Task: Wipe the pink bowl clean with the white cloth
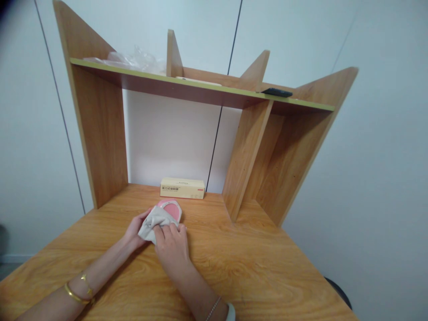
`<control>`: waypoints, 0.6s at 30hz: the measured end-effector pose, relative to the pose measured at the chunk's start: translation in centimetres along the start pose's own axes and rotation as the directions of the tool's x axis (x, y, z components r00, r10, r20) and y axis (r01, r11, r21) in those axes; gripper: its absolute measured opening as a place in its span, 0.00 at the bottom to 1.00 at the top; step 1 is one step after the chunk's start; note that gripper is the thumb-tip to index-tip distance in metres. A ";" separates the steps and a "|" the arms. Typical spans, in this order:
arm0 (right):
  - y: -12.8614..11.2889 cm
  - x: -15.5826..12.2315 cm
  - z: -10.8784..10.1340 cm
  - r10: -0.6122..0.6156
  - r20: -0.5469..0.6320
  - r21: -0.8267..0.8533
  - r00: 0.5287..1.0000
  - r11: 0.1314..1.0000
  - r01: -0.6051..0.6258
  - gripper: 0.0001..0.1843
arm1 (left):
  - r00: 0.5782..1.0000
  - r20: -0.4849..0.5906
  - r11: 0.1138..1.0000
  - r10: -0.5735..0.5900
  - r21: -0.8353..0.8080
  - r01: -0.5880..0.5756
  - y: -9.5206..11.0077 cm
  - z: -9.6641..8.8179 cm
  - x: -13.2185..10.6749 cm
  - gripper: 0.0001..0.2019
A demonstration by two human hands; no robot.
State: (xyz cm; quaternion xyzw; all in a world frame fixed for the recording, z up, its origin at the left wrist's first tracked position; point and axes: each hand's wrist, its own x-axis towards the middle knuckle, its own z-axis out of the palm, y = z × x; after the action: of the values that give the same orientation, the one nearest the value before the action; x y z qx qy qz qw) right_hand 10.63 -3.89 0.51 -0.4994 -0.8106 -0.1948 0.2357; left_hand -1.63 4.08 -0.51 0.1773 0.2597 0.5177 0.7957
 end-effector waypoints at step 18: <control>2.5 0.0 0.3 0.119 0.059 0.075 0.991 0.990 -0.123 0.11 | 0.994 -0.004 0.990 0.105 -0.094 -0.105 0.6 -0.7 0.7 0.12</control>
State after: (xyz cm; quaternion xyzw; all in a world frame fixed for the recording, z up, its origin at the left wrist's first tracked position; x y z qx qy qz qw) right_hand 12.84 -2.67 0.47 -0.5433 -0.7919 -0.1345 0.2442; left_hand -2.26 4.94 -0.96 0.1534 0.2250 0.5703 0.7750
